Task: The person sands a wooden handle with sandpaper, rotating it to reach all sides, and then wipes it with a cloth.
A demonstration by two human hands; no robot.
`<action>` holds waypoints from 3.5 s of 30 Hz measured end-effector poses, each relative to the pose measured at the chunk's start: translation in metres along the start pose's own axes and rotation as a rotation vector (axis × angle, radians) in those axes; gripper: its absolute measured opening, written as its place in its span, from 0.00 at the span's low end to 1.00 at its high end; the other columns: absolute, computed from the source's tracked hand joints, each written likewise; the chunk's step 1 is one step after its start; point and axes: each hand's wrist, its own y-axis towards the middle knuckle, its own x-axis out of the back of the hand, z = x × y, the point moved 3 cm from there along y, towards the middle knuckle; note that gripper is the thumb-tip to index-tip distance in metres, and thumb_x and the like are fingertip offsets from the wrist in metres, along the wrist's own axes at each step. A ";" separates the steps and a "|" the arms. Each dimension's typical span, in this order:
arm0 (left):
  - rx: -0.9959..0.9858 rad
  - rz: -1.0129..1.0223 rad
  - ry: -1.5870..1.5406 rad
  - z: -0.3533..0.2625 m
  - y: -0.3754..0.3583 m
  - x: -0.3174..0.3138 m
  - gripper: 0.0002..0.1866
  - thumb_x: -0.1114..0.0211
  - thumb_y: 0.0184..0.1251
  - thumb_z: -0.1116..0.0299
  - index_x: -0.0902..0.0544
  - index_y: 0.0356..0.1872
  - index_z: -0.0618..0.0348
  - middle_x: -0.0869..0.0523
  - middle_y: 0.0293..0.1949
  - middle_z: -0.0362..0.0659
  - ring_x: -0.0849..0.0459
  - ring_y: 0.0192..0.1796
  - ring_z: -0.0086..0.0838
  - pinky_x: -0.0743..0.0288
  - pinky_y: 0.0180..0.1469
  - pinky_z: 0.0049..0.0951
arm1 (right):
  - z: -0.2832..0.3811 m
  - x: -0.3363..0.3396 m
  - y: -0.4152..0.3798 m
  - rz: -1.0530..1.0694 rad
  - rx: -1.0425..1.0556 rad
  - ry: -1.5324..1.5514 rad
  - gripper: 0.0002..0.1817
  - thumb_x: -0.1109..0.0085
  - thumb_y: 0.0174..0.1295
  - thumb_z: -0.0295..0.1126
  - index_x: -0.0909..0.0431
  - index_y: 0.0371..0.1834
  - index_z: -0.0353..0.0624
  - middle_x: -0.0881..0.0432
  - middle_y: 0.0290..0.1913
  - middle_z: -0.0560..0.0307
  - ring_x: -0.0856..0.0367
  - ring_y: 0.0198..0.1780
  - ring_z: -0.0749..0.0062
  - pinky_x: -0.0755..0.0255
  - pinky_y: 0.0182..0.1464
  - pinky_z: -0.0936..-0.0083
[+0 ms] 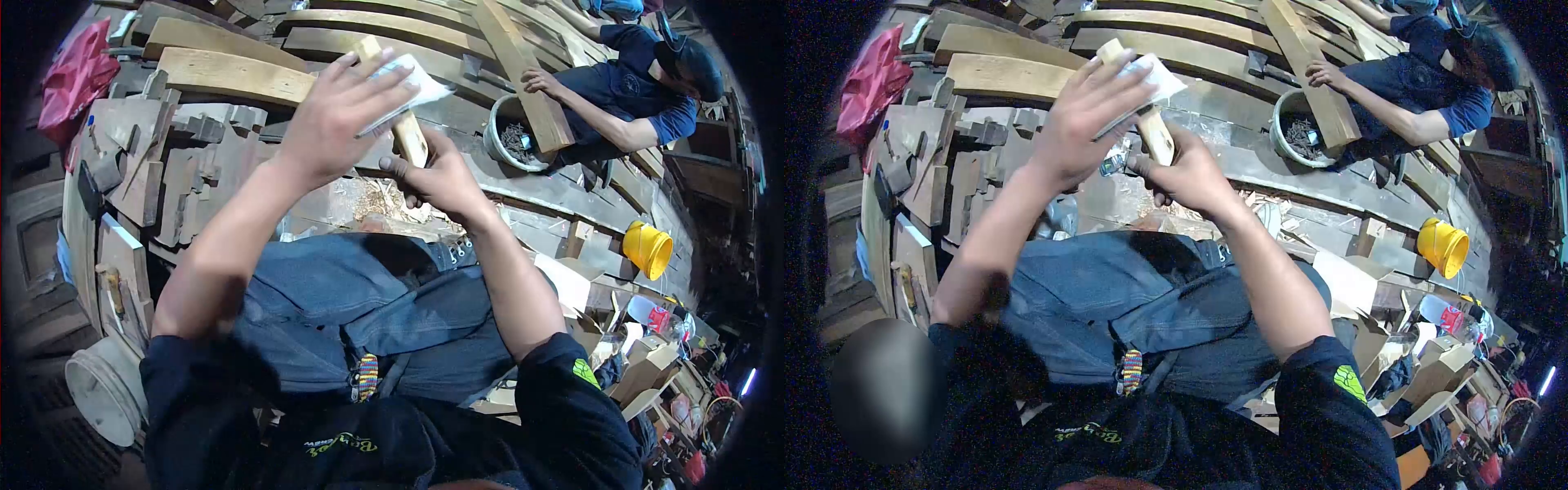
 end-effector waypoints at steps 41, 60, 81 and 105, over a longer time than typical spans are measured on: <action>0.500 -0.251 -0.525 0.035 -0.011 -0.004 0.20 0.32 0.65 0.71 0.20 0.58 0.60 0.13 0.47 0.51 0.13 0.51 0.36 0.22 0.56 0.32 | -0.010 0.012 0.007 -0.093 0.012 -0.215 0.23 0.34 0.60 0.33 0.27 0.54 0.29 0.20 0.29 0.55 0.22 0.19 0.79 0.27 0.18 0.80; 0.495 -0.277 -0.558 0.034 -0.012 -0.009 0.17 0.41 0.69 0.77 0.25 0.59 0.56 0.15 0.40 0.49 0.14 0.38 0.26 0.20 0.40 0.28 | -0.013 0.010 0.006 -0.071 0.026 -0.216 0.22 0.35 0.63 0.32 0.29 0.56 0.33 0.22 0.28 0.60 0.25 0.17 0.82 0.29 0.18 0.82; 0.448 -0.179 -0.441 0.013 -0.007 -0.006 0.13 0.32 0.63 0.71 0.17 0.47 0.62 0.14 0.38 0.50 0.14 0.41 0.36 0.22 0.45 0.33 | -0.012 0.008 0.005 -0.059 0.032 -0.200 0.21 0.34 0.60 0.33 0.26 0.52 0.32 0.21 0.29 0.55 0.21 0.19 0.77 0.25 0.19 0.78; 0.644 -0.122 -0.631 0.019 -0.011 -0.012 0.14 0.31 0.63 0.69 0.17 0.49 0.58 0.12 0.41 0.47 0.12 0.41 0.32 0.20 0.44 0.32 | -0.009 0.008 0.006 -0.059 0.024 -0.200 0.22 0.35 0.62 0.32 0.29 0.55 0.32 0.23 0.26 0.62 0.25 0.17 0.83 0.30 0.17 0.83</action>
